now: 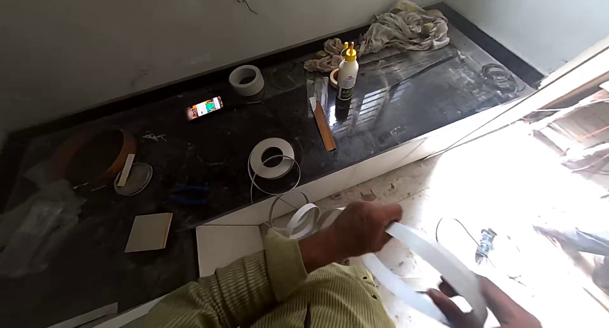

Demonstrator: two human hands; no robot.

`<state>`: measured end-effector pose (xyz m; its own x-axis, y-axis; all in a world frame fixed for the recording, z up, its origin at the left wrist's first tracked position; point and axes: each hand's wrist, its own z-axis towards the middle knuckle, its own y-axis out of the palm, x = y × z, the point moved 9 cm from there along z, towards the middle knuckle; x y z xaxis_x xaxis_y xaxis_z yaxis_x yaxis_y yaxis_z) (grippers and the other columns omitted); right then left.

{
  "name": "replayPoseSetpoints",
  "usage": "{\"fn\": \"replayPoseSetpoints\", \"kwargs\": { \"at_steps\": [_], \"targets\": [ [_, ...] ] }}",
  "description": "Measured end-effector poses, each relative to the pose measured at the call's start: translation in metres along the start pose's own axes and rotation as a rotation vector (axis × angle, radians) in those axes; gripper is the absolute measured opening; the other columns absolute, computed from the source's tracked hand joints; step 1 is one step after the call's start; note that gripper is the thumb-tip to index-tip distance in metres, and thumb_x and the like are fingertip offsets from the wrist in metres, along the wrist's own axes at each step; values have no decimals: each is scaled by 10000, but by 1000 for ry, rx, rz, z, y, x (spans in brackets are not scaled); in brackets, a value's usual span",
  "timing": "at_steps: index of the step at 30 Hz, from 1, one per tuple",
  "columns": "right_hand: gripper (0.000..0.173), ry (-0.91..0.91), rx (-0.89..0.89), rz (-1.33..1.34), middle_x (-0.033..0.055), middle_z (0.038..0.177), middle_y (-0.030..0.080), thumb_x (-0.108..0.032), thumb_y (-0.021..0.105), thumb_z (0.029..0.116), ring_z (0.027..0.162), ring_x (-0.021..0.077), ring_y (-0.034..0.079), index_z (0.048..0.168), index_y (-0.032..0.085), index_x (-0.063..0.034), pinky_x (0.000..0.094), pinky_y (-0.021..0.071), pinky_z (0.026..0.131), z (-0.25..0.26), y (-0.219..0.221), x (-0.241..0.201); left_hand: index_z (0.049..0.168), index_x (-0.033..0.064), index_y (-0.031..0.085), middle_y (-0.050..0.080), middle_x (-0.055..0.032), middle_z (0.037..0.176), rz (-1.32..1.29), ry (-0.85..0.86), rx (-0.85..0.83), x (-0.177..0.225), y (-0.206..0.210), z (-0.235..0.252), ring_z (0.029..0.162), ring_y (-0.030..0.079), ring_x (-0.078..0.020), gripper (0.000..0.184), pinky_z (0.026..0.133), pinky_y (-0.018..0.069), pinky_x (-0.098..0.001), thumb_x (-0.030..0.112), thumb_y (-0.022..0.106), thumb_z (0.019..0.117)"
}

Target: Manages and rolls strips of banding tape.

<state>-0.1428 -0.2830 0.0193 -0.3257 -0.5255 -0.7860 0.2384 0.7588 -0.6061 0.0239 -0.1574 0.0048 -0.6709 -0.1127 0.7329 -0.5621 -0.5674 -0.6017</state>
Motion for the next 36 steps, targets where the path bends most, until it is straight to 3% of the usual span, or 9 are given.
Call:
{"fn": "replayPoseSetpoints", "kwargs": {
  "at_steps": [2,4,9,13,16,22,26,31,36],
  "targets": [
    [457,46,-43,-118,98,992,740,-311,806,836,859,196,722,1166,690,-17,449,609,755,12,24,-34,874,54,681,661,-42,701,29,103,-39,30,9,5,656,674,-183,89,579,541,-375,100,756,862],
    [324,5,88,-41,-10,904,739,-294,792,824,760,44,695,1051,715,-77,268,601,652,16,23,-46,882,39,688,669,-60,750,-87,152,-33,35,8,9,706,674,-182,104,617,553,-360,57,764,813],
    [176,-115,246,342,-137,858,708,-140,819,827,741,-27,659,931,693,-204,170,577,655,-6,3,-2,975,-24,705,679,-87,854,-459,45,-180,9,10,6,788,655,-116,202,716,564,-272,153,768,900],
    [255,-66,199,100,-50,777,674,-261,798,870,661,-20,617,973,664,-70,182,545,597,-1,14,1,1035,-2,661,628,-38,756,-552,-24,-123,9,11,6,644,593,-65,317,574,511,-230,251,774,882],
    [299,-78,202,69,-69,776,672,-349,751,893,643,-50,602,1005,685,-80,145,521,565,10,20,-21,1278,-7,589,591,-14,782,-584,26,-124,16,7,12,663,575,-67,570,577,519,-241,350,740,861],
    [184,-102,422,752,-66,817,711,-149,774,874,604,32,636,985,658,-239,186,550,538,14,-4,-7,1405,-30,517,650,-87,1220,-755,50,-255,-9,-5,10,1069,636,-108,1061,932,565,-297,794,679,756],
    [171,-33,389,856,-32,757,692,-135,766,895,537,33,597,990,637,-195,182,524,492,17,13,1,1180,17,651,661,-26,929,-752,-45,34,-41,5,-7,766,624,-69,884,679,562,-247,823,554,830],
    [171,27,396,846,-3,722,662,-143,749,905,487,38,546,993,603,-132,175,477,443,22,22,3,1123,48,665,585,15,748,-524,-86,190,-40,-7,-7,594,527,-48,841,522,476,-218,819,415,901],
    [118,56,437,878,-41,681,616,-107,643,929,461,20,513,1018,586,-159,163,464,436,32,6,16,1220,77,599,621,2,893,-540,47,169,-24,-21,-6,700,579,-43,486,620,539,-215,519,534,1030]
  ]
}}
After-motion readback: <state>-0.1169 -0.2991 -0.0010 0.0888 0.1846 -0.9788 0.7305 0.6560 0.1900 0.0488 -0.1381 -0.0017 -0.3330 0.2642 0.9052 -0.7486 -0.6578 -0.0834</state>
